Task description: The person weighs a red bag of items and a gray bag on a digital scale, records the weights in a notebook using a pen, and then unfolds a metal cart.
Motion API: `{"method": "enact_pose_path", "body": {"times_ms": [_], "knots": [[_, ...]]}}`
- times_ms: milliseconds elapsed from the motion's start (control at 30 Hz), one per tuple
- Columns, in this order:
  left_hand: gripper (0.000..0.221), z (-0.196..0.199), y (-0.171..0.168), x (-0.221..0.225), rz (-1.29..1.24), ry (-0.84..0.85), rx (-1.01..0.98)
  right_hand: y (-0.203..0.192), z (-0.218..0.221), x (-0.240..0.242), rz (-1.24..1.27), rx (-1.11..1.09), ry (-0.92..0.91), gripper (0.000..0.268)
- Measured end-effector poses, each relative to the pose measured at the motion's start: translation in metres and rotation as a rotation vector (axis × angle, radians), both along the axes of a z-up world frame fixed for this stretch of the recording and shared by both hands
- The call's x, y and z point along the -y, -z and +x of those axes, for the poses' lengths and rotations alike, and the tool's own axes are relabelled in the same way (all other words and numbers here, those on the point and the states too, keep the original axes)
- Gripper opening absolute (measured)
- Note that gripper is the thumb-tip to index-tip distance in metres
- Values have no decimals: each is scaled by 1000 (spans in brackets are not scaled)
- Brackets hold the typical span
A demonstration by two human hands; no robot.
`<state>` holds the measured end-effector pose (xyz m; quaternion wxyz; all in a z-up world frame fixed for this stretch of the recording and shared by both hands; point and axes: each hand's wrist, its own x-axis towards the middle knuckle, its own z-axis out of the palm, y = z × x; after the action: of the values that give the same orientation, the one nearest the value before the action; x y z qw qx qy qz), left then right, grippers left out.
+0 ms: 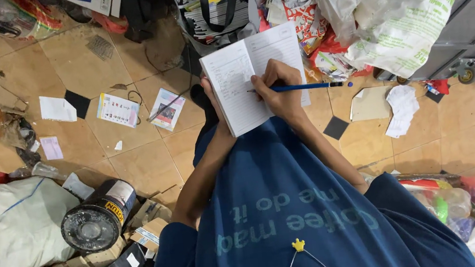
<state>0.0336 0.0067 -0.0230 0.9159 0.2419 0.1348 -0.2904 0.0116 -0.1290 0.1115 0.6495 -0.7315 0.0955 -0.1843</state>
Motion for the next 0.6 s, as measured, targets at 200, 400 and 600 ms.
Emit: {"method": "enact_pose_path", "body": {"times_ms": [200,400,600], "knots": [[94,2,-3,1,-61,60,-32,3,0,2,-10,-1,17,43],[92,3,8,4,-31,65,41,-1,5,6,10,6,13,44],[93,6,-6,8,13,63,37,5,7,10,29,1,-13,43]]}}
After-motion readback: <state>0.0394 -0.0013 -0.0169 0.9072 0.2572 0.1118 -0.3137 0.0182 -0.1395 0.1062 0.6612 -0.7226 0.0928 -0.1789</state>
